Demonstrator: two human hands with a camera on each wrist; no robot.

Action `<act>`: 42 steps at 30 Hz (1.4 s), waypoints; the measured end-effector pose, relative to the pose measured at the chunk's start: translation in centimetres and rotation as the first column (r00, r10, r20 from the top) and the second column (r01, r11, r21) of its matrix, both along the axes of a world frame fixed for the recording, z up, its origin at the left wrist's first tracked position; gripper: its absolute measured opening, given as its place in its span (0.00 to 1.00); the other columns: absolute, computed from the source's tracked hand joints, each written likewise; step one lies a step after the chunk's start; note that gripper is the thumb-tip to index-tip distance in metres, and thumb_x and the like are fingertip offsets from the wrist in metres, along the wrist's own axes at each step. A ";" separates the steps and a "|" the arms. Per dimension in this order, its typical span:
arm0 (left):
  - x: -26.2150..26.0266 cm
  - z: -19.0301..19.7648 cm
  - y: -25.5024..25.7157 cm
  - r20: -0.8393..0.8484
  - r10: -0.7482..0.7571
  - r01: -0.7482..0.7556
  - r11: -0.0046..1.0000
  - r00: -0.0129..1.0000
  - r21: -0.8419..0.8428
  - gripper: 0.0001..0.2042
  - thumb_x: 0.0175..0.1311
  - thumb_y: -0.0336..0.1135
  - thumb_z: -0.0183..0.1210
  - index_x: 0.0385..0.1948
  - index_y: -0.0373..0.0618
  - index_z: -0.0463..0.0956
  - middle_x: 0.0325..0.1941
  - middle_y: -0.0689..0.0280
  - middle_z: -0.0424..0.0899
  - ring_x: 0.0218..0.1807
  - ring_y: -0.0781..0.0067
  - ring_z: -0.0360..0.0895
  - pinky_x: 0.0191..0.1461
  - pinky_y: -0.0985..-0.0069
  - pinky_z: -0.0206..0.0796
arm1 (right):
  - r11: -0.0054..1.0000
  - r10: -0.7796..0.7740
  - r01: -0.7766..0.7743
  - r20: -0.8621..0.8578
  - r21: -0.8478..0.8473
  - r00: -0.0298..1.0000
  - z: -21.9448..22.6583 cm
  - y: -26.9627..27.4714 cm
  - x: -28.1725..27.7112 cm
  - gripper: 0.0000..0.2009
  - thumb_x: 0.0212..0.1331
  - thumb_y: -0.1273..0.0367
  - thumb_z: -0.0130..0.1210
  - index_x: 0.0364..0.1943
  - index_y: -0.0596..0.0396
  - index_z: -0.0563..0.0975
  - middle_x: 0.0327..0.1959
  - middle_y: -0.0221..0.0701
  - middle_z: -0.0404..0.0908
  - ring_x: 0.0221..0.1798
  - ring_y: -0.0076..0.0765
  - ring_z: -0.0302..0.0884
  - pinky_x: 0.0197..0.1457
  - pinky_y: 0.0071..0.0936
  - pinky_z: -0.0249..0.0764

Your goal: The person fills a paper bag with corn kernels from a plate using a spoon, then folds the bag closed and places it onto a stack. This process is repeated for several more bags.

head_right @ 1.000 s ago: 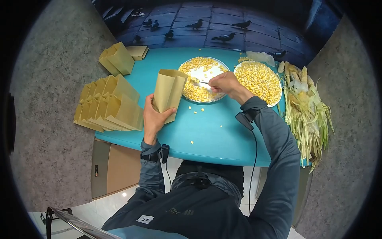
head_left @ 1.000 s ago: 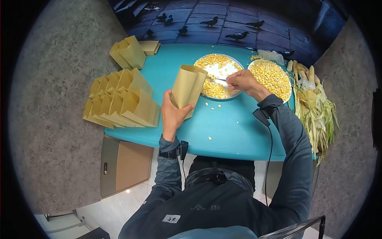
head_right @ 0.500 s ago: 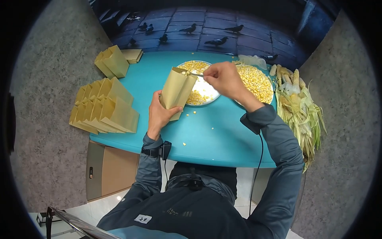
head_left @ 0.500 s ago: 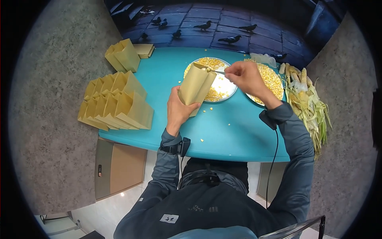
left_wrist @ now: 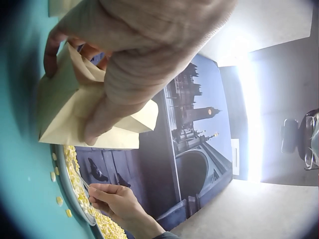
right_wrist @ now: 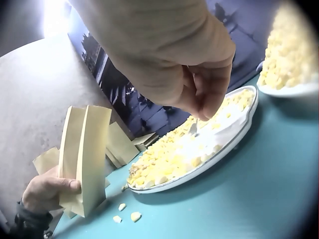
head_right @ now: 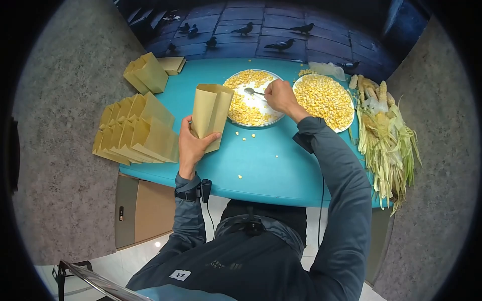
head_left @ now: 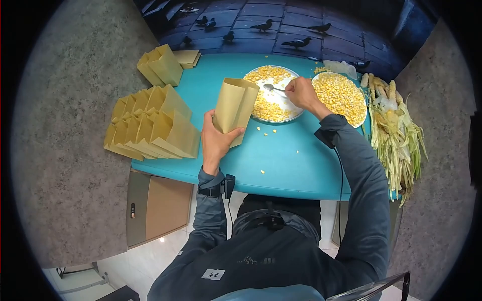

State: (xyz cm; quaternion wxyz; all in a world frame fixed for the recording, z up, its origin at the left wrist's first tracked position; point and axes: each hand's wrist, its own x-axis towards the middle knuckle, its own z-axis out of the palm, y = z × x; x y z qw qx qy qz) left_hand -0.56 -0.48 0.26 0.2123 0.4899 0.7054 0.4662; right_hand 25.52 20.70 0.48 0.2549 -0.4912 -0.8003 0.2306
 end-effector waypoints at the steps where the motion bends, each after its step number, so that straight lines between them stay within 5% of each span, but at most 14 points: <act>1: -0.4 -0.2 -0.2 -0.009 0.009 -0.009 1.000 1.000 0.012 0.45 0.44 0.39 0.87 0.65 0.39 0.69 0.57 0.47 0.88 0.57 0.49 0.87 0.59 0.57 0.81 | 1.000 0.004 -0.004 -0.007 -0.005 1.000 -0.2 0.2 -0.9 0.05 0.55 0.75 0.67 0.32 0.61 0.90 0.33 0.49 0.91 0.40 0.54 0.91 0.49 0.43 0.85; 13: -1.0 0.2 -0.4 0.005 0.042 -0.042 0.999 0.999 -0.010 0.47 0.42 0.41 0.88 0.65 0.38 0.69 0.58 0.49 0.86 0.58 0.54 0.86 0.59 0.60 0.81 | 0.946 0.295 -0.290 0.015 -0.143 0.955 0.3 1.5 0.9 0.05 0.56 0.75 0.70 0.36 0.61 0.90 0.30 0.34 0.92 0.32 0.28 0.89 0.39 0.29 0.83; 15: -0.7 0.0 -0.2 0.017 0.036 -0.036 0.999 0.999 -0.015 0.47 0.42 0.41 0.89 0.65 0.38 0.69 0.58 0.49 0.86 0.58 0.54 0.87 0.59 0.60 0.82 | 0.864 0.232 -0.263 -0.125 -0.428 0.965 0.4 1.4 1.3 0.04 0.60 0.77 0.68 0.37 0.63 0.90 0.31 0.34 0.91 0.33 0.26 0.88 0.39 0.25 0.84; 18: -0.1 -0.3 0.1 0.018 0.034 -0.034 0.999 0.999 0.001 0.48 0.42 0.42 0.89 0.66 0.39 0.69 0.58 0.49 0.86 0.58 0.54 0.87 0.59 0.60 0.82 | 0.762 0.071 -0.224 -0.265 -0.607 0.962 1.0 0.3 0.7 0.03 0.63 0.78 0.67 0.38 0.64 0.89 0.31 0.33 0.90 0.32 0.24 0.86 0.39 0.22 0.84; 25: 0.3 0.1 0.1 -0.024 0.016 -0.016 1.000 1.000 0.005 0.46 0.42 0.39 0.88 0.65 0.38 0.69 0.58 0.47 0.87 0.60 0.47 0.86 0.61 0.57 0.79 | 0.715 -0.090 -0.234 -0.419 -0.659 0.904 2.8 1.1 2.1 0.03 0.63 0.78 0.69 0.37 0.65 0.88 0.33 0.32 0.89 0.33 0.24 0.84 0.40 0.22 0.84; 33: 1.5 0.2 2.0 -0.033 -0.023 0.023 1.000 0.999 0.000 0.46 0.41 0.38 0.88 0.64 0.38 0.69 0.58 0.47 0.86 0.61 0.46 0.85 0.63 0.56 0.78 | 0.873 -0.038 -0.181 -0.433 -0.453 0.901 12.3 -2.2 2.9 0.06 0.63 0.74 0.71 0.39 0.64 0.89 0.34 0.34 0.90 0.35 0.26 0.86 0.41 0.24 0.85; 35: 2.0 0.5 2.5 -0.043 -0.042 0.042 0.999 0.998 -0.009 0.45 0.41 0.38 0.88 0.63 0.37 0.70 0.58 0.47 0.86 0.61 0.46 0.85 0.63 0.56 0.78 | 0.937 0.112 -0.200 -0.296 -0.287 0.949 13.1 -3.6 2.4 0.05 0.65 0.75 0.69 0.40 0.64 0.88 0.35 0.31 0.89 0.34 0.22 0.85 0.42 0.23 0.83; 37: 2.4 0.8 2.6 -0.035 -0.053 0.053 0.999 0.998 -0.004 0.45 0.41 0.38 0.88 0.63 0.37 0.70 0.58 0.47 0.86 0.61 0.46 0.85 0.63 0.56 0.78 | 0.966 0.162 -0.203 -0.240 -0.158 0.957 11.7 -4.3 1.9 0.04 0.64 0.75 0.69 0.38 0.64 0.87 0.32 0.32 0.88 0.33 0.29 0.85 0.40 0.28 0.81; 38: 2.6 0.9 2.7 -0.028 -0.060 0.060 0.998 0.998 -0.002 0.45 0.40 0.38 0.88 0.63 0.37 0.70 0.58 0.47 0.86 0.60 0.46 0.85 0.63 0.56 0.78 | 0.959 0.254 -0.232 -0.134 0.164 0.958 11.4 -5.0 1.7 0.04 0.62 0.76 0.67 0.38 0.62 0.87 0.31 0.37 0.87 0.34 0.39 0.85 0.40 0.35 0.81; 39: 2.6 0.9 2.8 -0.027 -0.063 0.063 0.998 0.998 0.000 0.45 0.40 0.38 0.88 0.63 0.37 0.70 0.58 0.47 0.86 0.60 0.46 0.85 0.63 0.56 0.78 | 0.844 0.307 -0.271 -0.001 0.464 0.952 11.2 -5.4 1.6 0.04 0.60 0.77 0.66 0.38 0.61 0.87 0.30 0.41 0.85 0.36 0.49 0.86 0.41 0.42 0.81; 42: 2.5 0.5 2.8 -0.017 -0.072 0.072 0.997 0.997 0.007 0.45 0.41 0.38 0.88 0.63 0.37 0.70 0.58 0.47 0.86 0.60 0.46 0.85 0.63 0.56 0.79 | 0.794 0.221 -0.209 0.048 0.572 0.974 10.0 -5.1 2.5 0.05 0.58 0.78 0.66 0.37 0.62 0.87 0.30 0.45 0.83 0.34 0.50 0.85 0.39 0.42 0.78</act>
